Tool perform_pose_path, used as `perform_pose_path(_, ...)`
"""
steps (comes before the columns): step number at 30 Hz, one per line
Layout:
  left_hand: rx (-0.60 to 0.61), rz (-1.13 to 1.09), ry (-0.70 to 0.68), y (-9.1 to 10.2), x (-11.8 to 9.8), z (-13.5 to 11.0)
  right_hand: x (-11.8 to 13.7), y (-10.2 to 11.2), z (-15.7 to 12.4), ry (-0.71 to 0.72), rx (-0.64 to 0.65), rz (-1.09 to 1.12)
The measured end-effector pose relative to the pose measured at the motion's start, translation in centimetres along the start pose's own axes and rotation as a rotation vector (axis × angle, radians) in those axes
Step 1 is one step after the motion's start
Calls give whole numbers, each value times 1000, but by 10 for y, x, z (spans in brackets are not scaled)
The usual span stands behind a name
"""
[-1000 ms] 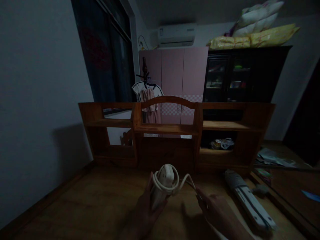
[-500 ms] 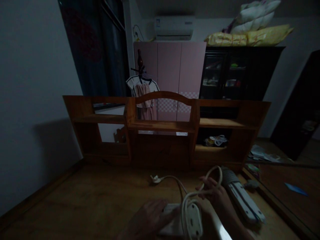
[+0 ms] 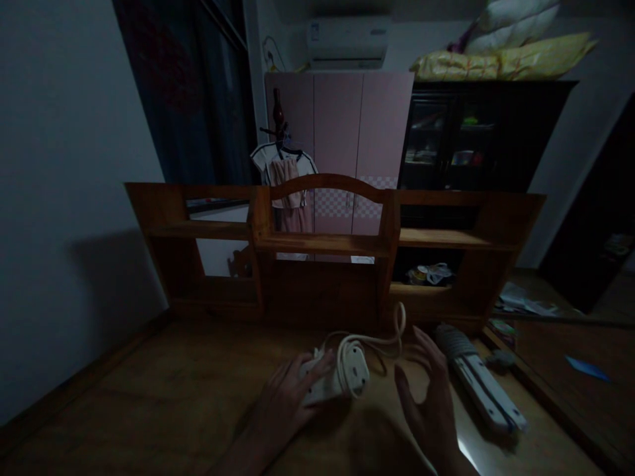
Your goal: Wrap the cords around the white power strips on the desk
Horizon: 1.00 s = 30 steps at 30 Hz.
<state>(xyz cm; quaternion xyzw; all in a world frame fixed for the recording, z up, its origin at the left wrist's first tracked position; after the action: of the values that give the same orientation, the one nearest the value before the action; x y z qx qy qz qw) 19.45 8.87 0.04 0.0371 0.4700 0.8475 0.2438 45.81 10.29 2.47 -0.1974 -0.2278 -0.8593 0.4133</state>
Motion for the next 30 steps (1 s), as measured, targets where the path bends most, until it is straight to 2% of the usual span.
perform_pose_path(2,38,57,-63,3,-5,0,15,2,-1,370,34,-197)
perform_pose_path(3,57,79,-89,3,-8,-1,19,1,-2,501,88,-286)
perform_pose_path(5,73,102,-123,3,-11,-2,23,-2,-3,637,208,-425)
perform_pose_path(7,67,112,-132,3,-12,-3,24,-4,-2,669,266,-492)
perform_pose_path(13,17,132,-131,8,-12,-3,17,-9,4,610,364,-496)
perform_pose_path(16,-100,183,-56,13,-10,-2,10,-11,1,539,406,-565)
perform_pose_path(18,-179,211,-24,16,-9,-2,6,-12,-5,506,398,-607)
perform_pose_path(21,-201,179,16,14,-8,-2,0,-10,-14,410,337,-597)
perform_pose_path(23,-199,116,110,12,-4,-1,-3,-8,-15,299,283,-541)
perform_pose_path(26,-238,-41,337,8,6,-2,-9,-2,-10,145,241,-464)
perform_pose_path(30,-261,-390,620,7,18,-4,-21,-1,-4,93,367,-391)
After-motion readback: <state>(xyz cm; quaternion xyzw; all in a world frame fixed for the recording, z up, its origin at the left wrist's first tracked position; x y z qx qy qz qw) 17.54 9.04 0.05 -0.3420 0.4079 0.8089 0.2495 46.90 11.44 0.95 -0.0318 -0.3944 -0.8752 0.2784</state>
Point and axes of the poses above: each hand's wrist, its own z-axis towards the middle knuckle, its own y-axis out of the back of the hand, x = y × z, the point moved 3 cm from there along z, towards the middle knuckle, and after that the axes turned 7 degrees about -x, right-handed, at the moved point
